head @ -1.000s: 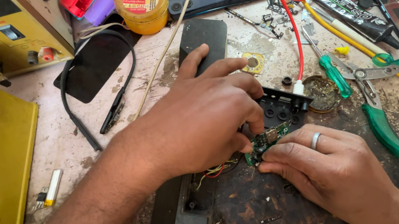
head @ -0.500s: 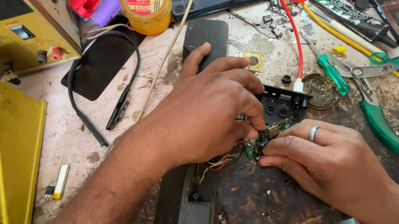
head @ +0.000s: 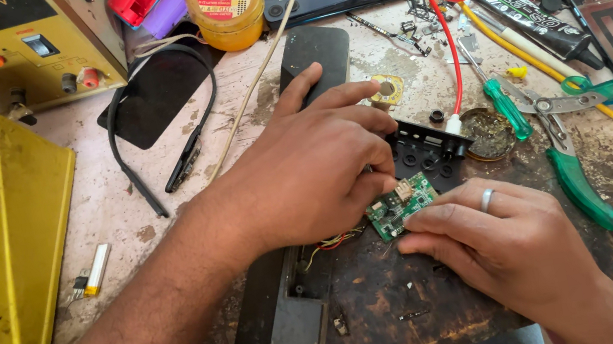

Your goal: The person uses a soldering iron to attach wires to a small green circuit board and then fits the board into a black plastic housing. The person handles the circuit board, wires, and housing while working at a cluttered electronics workbench.

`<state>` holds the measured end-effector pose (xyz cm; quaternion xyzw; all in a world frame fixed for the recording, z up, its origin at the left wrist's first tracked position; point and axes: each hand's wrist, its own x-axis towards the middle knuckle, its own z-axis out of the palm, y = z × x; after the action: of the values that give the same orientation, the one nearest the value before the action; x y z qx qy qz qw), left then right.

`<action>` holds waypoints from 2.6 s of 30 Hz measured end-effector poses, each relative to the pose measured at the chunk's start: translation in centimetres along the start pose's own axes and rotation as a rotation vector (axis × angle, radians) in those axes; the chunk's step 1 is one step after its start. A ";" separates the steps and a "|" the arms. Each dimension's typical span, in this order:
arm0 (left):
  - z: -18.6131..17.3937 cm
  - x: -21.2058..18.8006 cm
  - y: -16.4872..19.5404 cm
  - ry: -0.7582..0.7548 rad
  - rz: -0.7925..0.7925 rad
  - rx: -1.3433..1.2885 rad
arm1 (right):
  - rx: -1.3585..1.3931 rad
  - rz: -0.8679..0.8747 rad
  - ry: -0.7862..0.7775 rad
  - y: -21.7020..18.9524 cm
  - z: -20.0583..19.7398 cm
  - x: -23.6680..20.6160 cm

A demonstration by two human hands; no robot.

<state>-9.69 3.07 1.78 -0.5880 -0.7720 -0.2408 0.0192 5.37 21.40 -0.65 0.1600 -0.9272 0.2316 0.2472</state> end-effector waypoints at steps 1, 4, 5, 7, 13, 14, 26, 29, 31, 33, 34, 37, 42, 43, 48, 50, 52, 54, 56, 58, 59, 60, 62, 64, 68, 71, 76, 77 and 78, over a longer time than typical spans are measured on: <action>0.1 -0.1 0.0 0.015 0.013 0.012 | 0.012 0.005 0.013 -0.1 -0.1 -0.1; 0.1 -0.3 0.0 0.066 0.049 0.043 | 0.001 0.197 0.099 -0.5 -0.8 -0.8; 0.0 -0.4 0.0 0.085 0.058 0.054 | -0.011 0.282 0.107 -0.5 -0.9 -1.0; 0.1 -0.4 0.5 0.073 0.017 0.066 | -0.033 0.451 0.118 -0.3 -1.2 -1.2; 0.8 -0.2 2.5 0.063 -0.068 0.204 | 0.006 0.570 0.133 1.0 -1.1 -1.1; 0.9 -0.1 2.6 0.058 -0.074 0.220 | 0.027 0.562 0.138 1.1 -1.1 -1.0; 1.1 0.2 2.4 0.023 -0.081 0.196 | 0.012 0.481 -0.003 1.7 -1.3 -0.5; 0.9 0.2 2.4 0.021 -0.084 0.189 | 0.014 0.492 -0.013 1.6 -1.2 -0.1; 0.9 0.4 2.4 0.028 -0.081 0.190 | 0.037 0.485 -0.005 1.6 -1.2 0.0; 0.9 0.5 2.4 0.037 -0.080 0.207 | 0.031 0.492 -0.003 1.6 -1.2 -0.1; 0.9 0.5 2.5 0.030 -0.084 0.202 | 0.029 0.496 -0.002 1.6 -1.1 -0.2; 0.9 0.5 2.5 0.010 -0.092 0.195 | 0.012 0.460 0.002 1.8 -1.1 -0.4; 1.0 0.6 2.4 -0.003 -0.092 0.209 | 0.026 0.464 -0.011 1.9 -1.1 -0.5; 1.0 0.6 2.4 -0.006 -0.096 0.208 | 0.020 0.461 -0.011 1.9 -1.1 -0.5; 1.2 0.6 2.4 0.001 -0.098 0.206 | -0.008 0.466 0.000 1.6 -1.2 -0.1; 1.2 0.6 2.4 0.010 -0.092 0.210 | -0.016 0.463 -0.002 1.5 -1.2 0.0; 1.2 0.5 2.4 0.014 -0.090 0.206 | -0.021 0.459 -0.005 1.5 -1.3 0.1; 1.2 0.5 2.4 0.015 -0.089 0.194 | -0.021 0.455 -0.005 1.5 -1.3 0.2; 1.2 0.5 2.4 0.016 -0.088 0.193 | -0.019 0.457 -0.006 1.5 -1.3 0.2; 1.2 0.5 2.4 0.012 -0.088 0.193 | -0.017 0.464 -0.006 1.5 -1.2 0.2; 1.2 0.5 2.4 0.008 -0.090 0.193 | -0.017 0.459 -0.006 1.5 -1.2 0.1; 1.1 0.5 2.4 0.004 -0.090 0.194 | -0.016 0.452 -0.005 1.5 -1.2 0.1; 1.1 0.6 2.4 -0.001 -0.093 0.189 | -0.013 0.442 -0.001 1.5 -1.3 0.1; 1.1 0.6 2.4 -0.006 -0.096 0.185 | -0.007 0.436 0.001 1.5 -1.3 0.1; 1.2 0.6 2.4 -0.008 -0.096 0.186 | 0.001 0.456 -0.007 1.6 -1.3 0.1; 1.1 0.6 2.5 -0.011 -0.099 0.185 | -0.008 0.460 -0.013 1.6 -1.3 0.1; 1.0 0.5 2.4 0.008 -0.088 0.199 | -0.018 0.467 -0.010 1.4 -1.3 0.2; 1.0 0.5 2.4 0.014 -0.085 0.200 | -0.020 0.475 -0.010 1.4 -1.3 0.2; 1.1 0.5 2.4 0.019 -0.082 0.200 | -0.022 0.484 -0.011 1.4 -1.3 0.2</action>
<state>-7.37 4.36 1.83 -0.5486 -0.8154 -0.1688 0.0750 5.11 23.20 0.02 -0.0682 -0.9423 0.2732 0.1811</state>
